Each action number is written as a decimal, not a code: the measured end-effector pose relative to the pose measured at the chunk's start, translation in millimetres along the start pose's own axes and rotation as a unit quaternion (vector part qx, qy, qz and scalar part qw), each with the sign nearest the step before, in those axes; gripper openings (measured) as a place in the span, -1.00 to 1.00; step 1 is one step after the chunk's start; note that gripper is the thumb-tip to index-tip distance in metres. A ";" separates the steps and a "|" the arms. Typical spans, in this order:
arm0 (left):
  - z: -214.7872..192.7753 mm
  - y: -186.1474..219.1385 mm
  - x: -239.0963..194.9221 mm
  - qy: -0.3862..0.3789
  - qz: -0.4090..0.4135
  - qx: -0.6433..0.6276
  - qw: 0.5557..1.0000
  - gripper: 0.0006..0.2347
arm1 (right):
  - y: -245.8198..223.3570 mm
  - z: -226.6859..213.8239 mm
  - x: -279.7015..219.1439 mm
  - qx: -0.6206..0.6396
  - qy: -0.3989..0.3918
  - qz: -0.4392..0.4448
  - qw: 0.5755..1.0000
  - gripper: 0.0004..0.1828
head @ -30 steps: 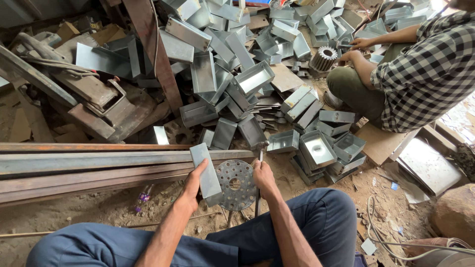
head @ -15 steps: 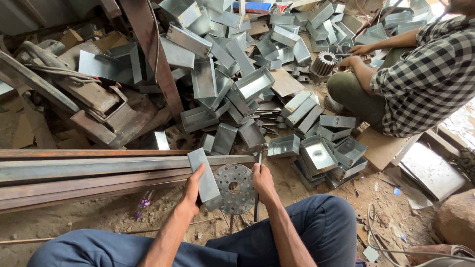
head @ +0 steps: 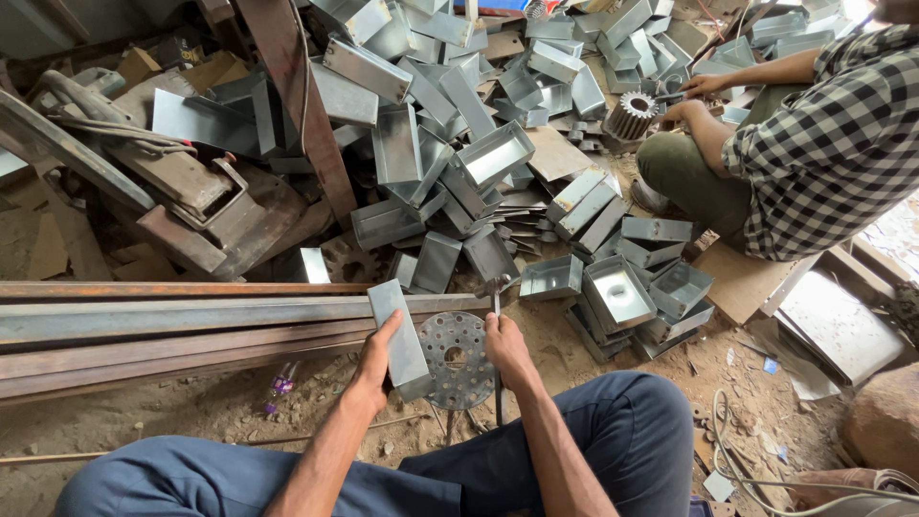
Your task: The person assembles a metal housing by hammering a circular metal plate onto a rectangular metal component, using a hammer to secure pins through the holes.
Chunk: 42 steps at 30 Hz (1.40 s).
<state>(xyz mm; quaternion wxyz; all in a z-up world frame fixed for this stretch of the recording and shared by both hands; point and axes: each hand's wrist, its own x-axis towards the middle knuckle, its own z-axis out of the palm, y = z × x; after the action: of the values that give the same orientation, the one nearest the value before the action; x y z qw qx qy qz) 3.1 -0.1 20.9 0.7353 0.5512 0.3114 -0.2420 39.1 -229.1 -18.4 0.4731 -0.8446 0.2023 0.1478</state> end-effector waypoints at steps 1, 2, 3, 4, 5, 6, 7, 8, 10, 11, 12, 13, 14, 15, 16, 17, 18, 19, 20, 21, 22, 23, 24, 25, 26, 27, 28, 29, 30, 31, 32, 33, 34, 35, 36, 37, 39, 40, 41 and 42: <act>1.0 0.2 -0.3 -0.001 0.000 0.000 1.000 -0.19 | 0.6 -0.8 -0.2 -0.001 0.001 0.000 1.000 -0.51; 0.5 0.5 -0.7 -0.007 0.004 -0.004 1.000 -0.19 | 0.8 -0.3 0.0 -0.007 -0.003 0.005 1.000 -0.51; 0.0 0.3 -1.1 -0.014 0.009 -0.008 1.000 -0.19 | 1.6 0.3 0.1 -0.014 -0.007 0.010 1.000 -0.51; -0.1 0.0 -1.2 -0.013 0.009 -0.008 1.000 -0.19 | 2.9 1.3 0.7 -0.015 -0.007 0.010 1.000 -0.51; 0.3 -0.7 -1.2 -0.006 0.016 0.007 1.000 -0.19 | 5.2 2.8 2.0 -0.036 -0.001 0.003 0.999 -0.50; 0.5 -2.0 -1.3 0.001 0.022 0.022 1.000 -0.19 | 9.0 4.8 3.9 -0.057 0.005 -0.004 0.998 -0.49; 0.4 -3.0 -1.6 0.002 0.023 0.021 1.000 -0.19 | 13.3 7.8 7.0 -0.058 0.005 -0.004 0.998 -0.49; 0.5 -3.8 -2.3 0.000 0.025 0.032 0.999 -0.19 | 18.1 11.4 10.6 -0.113 0.011 -0.022 0.993 -0.48; 1.2 -4.4 -4.0 -0.001 0.027 0.043 0.999 -0.19 | 26.9 17.2 18.4 -0.167 0.018 -0.039 0.985 -0.48; 1.4 -4.6 -5.0 -0.002 0.035 0.057 0.998 -0.20 | 29.6 19.2 21.6 -0.189 0.020 -0.058 0.980 -0.48; 1.4 -5.4 -6.0 -0.003 0.041 0.071 0.997 -0.22 | 31.8 20.7 22.7 -0.211 0.021 -0.077 0.974 -0.48; 1.5 -5.6 -5.4 -0.002 0.041 0.071 0.997 -0.22 | 32.7 21.3 22.7 -0.211 0.020 -0.077 0.974 -0.48; 1.4 -6.7 -4.5 0.002 0.054 0.073 0.996 -0.29 | 32.8 20.8 21.7 -0.193 0.019 -0.059 0.979 -0.47; 1.4 -7.8 -2.5 0.006 0.067 0.076 0.995 -0.35 | 31.3 20.3 21.4 -0.176 0.018 -0.041 0.983 -0.46; 1.2 -9.7 -0.5 0.009 0.063 0.075 0.995 -0.35 | 30.0 20.0 20.6 -0.177 0.013 -0.040 0.983 -0.46; 2.5 -10.4 3.3 -0.009 0.090 0.036 0.995 -0.44 | 29.2 16.9 21.1 -0.160 0.014 -0.031 0.987 -0.46; -0.3 -13.4 3.7 -0.024 0.116 -0.003 0.993 -0.51 | 29.8 16.5 19.2 -0.142 0.011 -0.020 0.990 -0.45; -1.7 -15.2 4.6 -0.018 0.111 -0.005 0.994 -0.51 | 30.9 15.2 18.3 -0.139 0.026 -0.024 0.990 -0.47; -0.9 -14.9 6.8 -0.026 0.107 -0.041 0.993 -0.58 | 32.5 13.4 18.3 -0.136 0.038 -0.029 0.990 -0.49; -1.3 -14.9 6.9 -0.033 0.104 -0.077 0.991 -0.65 | 33.9 11.4 19.2 -0.131 0.052 -0.042 0.989 -0.51; -1.1 -14.6 6.2 -0.027 0.102 -0.078 0.991 -0.65 | 33.6 10.2 21.1 -0.125 0.067 -0.056 0.988 -0.53; -0.8 -13.8 4.5 -0.021 0.128 -0.056 0.990 -0.59 | 33.5 11.6 19.8 -0.126 0.060 -0.057 0.989 -0.53; 0.1 -11.2 2.7 -0.018 0.154 -0.033 0.987 -0.53 | 32.7 9.9 17.5 -0.122 0.095 -0.111 0.982 -0.53; -2.0 -7.3 0.0 -0.015 0.151 -0.035 0.988 -0.53 | 29.5 9.2 14.5 -0.117 0.130 -0.165 0.971 -0.53; -3.7 -3.2 -2.4 0.007 0.116 -0.008 0.993 -0.47 | 24.3 7.6 11.0 -0.119 0.127 -0.164 0.971 -0.53; -4.3 0.4 -4.1 0.029 0.081 0.019 0.996 -0.40 | 17.3 5.4 6.6 -0.112 0.140 -0.190 0.965 -0.53; -5.2 3.7 -5.0 0.031 0.078 0.018 0.996 -0.40 | 8.7 3.5 1.4 -0.104 0.153 -0.216 0.959 -0.53; -7.2 6.0 -5.7 0.004 0.074 -0.024 0.997 -0.34 | -0.2 -0.3 -4.3 -0.105 0.151 -0.214 0.959 -0.53; -9.7 7.4 -5.7 -0.022 0.071 -0.066 0.995 -0.28 | -9.2 -4.1 -9.7 -0.078 0.131 -0.161 0.975 -0.52; -11.2 7.3 -5.4 -0.020 0.069 -0.066 0.995 -0.28 | -17.5 -5.9 -15.2 -0.050 0.110 -0.107 0.987 -0.52; -11.2 7.1 -4.3 -0.018 0.066 -0.074 0.995 -0.27 | -24.9 -8.1 -19.8 -0.051 0.108 -0.107 0.987 -0.52; -11.7 6.7 -3.1 -0.015 0.062 -0.081 0.995 -0.26 | -30.6 -11.1 -23.6 -0.035 0.114 -0.098 0.988 -0.50; -12.3 6.4 -1.2 -0.014 0.062 -0.083 0.995 -0.26 | -35.5 -13.1 -26.1 -0.020 0.120 -0.090 0.988 -0.49; -13.1 6.0 1.0 -0.014 0.057 -0.087 0.994 -0.28 | -39.4 -14.4 -28.3 -0.021 0.119 -0.091 0.989 -0.49; -13.8 4.9 3.0 -0.014 0.051 -0.091 0.994 -0.29 | -41.7 -16.7 -30.3 -0.011 0.128 -0.083 0.988 -0.50; -13.9 3.5 5.2 -0.013 0.051 -0.092 0.994 -0.29 | -43.6 -18.1 -31.5 0.000 0.137 -0.076 0.988 -0.51; -12.7 1.3 9.5 -0.037 0.068 -0.141 0.987 -0.32 | -45.9 -21.2 -32.8 0.019 0.139 -0.081 0.987 -0.51; -12.9 1.0 10.7 -0.037 0.067 -0.141 0.987 -0.32 | -46.8 -22.8 -32.9 0.041 0.143 -0.086 0.985 -0.51; -13.2 1.3 11.3 -0.036 0.062 -0.153 0.986 -0.33 | -47.8 -23.5 -32.5 0.040 0.143 -0.086 0.985 -0.51; -12.6 0.6 11.0 -0.036 0.057 -0.164 0.984 -0.34 | -47.7 -24.2 -32.1 0.075 0.138 -0.092 0.983 -0.52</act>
<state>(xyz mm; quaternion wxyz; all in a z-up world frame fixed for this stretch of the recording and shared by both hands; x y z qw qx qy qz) 8.7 12.0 10.9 0.8390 0.4308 0.2885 -0.1650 35.4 -221.0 43.3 0.5145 -0.8339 0.1974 -0.0301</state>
